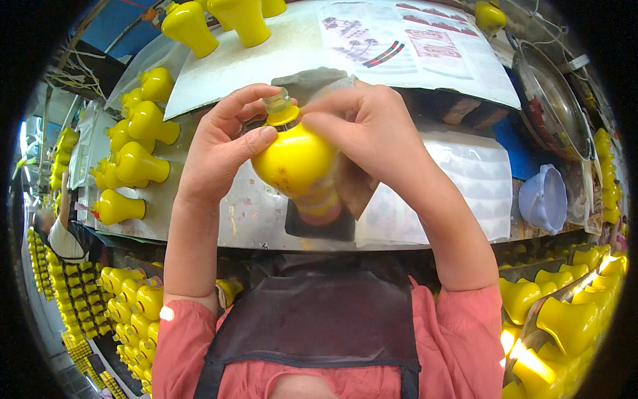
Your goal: The person applies decorative stickers to yellow ceramic vases one at a time. They peel stickers from a sheet, place them on the vase body, smooth them down, and then place the finished vase on a nearby tray.
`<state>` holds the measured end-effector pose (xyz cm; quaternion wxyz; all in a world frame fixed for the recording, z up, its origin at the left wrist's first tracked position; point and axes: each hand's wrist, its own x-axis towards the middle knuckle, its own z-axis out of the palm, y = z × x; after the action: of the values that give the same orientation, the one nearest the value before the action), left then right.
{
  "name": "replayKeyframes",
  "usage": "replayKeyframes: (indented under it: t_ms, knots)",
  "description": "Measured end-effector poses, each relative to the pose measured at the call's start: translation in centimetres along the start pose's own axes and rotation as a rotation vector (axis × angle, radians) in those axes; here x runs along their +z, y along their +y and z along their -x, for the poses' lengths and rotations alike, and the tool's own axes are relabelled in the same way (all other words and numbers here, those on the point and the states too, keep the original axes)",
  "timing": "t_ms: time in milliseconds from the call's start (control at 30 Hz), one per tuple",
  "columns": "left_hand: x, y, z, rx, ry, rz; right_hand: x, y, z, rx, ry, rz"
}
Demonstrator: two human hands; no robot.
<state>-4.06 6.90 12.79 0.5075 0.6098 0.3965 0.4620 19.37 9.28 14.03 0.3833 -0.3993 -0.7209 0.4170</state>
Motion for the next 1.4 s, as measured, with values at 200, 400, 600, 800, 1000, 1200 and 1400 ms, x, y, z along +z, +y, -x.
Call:
replayKeyframes:
  t_ms: [200, 400, 600, 800, 1000, 1200, 1400]
  knots:
    - [0.3, 0.9, -0.4, -0.076, 0.07, -0.094, 1.0, 0.6, -0.3, 0.039, 0.065, -0.074]
    - [2.7, 0.9, -1.0, -0.031, 0.217, -0.189, 2.0, 1.2, 0.3, -0.015, 0.13, -0.03]
    - [2.8, 0.6, -0.4, -0.066, 0.138, -0.122, 0.8, 1.2, 0.3, -0.071, 0.091, 0.073]
    - [2.2, -0.2, 0.4, -0.036, 0.078, 0.123, -1.4, 1.2, -2.0, 0.08, -0.165, -0.068]
    - [2.4, 0.0, 0.8, -0.019, 0.131, 0.052, -1.5, 1.1, -3.9, 0.06, -0.274, -0.02]
    - [2.6, -0.2, 0.7, -0.03, 0.15, 0.15, -1.3, 0.6, -3.6, 0.104, -0.269, 0.051]
    - [2.3, -0.4, 1.0, -0.04, 0.102, 0.233, -1.3, 0.5, -3.6, 0.206, -0.281, 0.011]
